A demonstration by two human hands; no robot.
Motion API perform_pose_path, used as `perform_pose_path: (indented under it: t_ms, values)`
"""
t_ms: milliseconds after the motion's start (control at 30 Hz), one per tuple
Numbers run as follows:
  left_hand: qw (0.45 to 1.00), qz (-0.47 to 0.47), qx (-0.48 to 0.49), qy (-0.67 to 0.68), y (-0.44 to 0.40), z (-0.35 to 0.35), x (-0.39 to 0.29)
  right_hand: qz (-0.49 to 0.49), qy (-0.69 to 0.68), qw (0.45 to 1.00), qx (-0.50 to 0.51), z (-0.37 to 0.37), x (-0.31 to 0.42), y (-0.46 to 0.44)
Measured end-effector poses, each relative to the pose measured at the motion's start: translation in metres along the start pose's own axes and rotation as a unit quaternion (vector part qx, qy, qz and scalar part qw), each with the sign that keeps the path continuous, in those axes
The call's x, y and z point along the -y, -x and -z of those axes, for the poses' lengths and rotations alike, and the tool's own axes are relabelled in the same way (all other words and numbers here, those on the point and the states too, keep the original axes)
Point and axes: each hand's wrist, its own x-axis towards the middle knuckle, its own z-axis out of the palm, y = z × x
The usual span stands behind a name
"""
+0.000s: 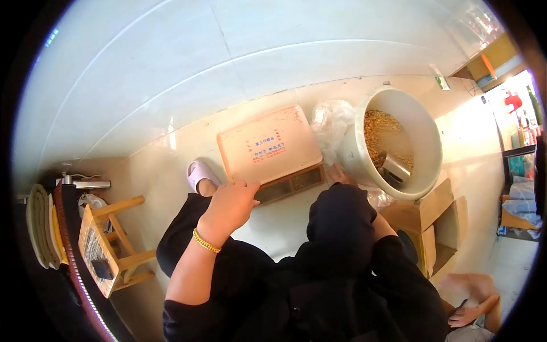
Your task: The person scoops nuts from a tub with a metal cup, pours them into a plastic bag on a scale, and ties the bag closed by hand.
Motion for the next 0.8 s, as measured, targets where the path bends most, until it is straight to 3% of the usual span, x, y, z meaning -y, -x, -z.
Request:
perform_pose_path:
  t_ms: [100,167,300,400,500,600,633,700,800]
  values:
    - [0.999,-0.014,-0.029,0.020,-0.001,0.001,0.002,-0.084,-0.032,0.994,-0.062,0.025,0.041,-0.015]
    - [0.999,-0.012,-0.031,0.016,-0.003,0.007,0.001,-0.177,0.070,0.980,0.051,0.030,0.044,-0.025]
    - [0.997,0.015,-0.016,0.068,-0.005,0.000,0.008,-0.196,0.032,0.980,0.030,-0.019,-0.012,-0.042]
    - [0.999,0.001,-0.033,0.038,-0.002,0.005,0.006,-0.105,0.010,0.994,-0.036,-0.021,-0.018,-0.034]
    - [0.999,-0.001,-0.022,0.029,0.001,0.010,0.000,-0.063,0.111,0.992,-0.021,0.018,0.024,-0.013]
    - [0.994,-0.036,-0.081,0.057,0.005,-0.002,-0.001,0.071,0.205,0.975,-0.051,0.027,0.037,-0.023]
    - [0.995,-0.028,-0.082,0.057,0.006,-0.007,0.001,-0.055,0.125,0.990,-0.043,0.032,0.047,-0.032]
    - [0.997,-0.018,-0.053,0.056,0.005,-0.012,0.006,-0.172,0.043,0.984,-0.029,0.022,0.045,-0.047]
    - [0.999,0.008,-0.025,0.021,0.005,0.002,0.006,-0.172,0.035,0.983,-0.047,0.004,0.011,-0.061]
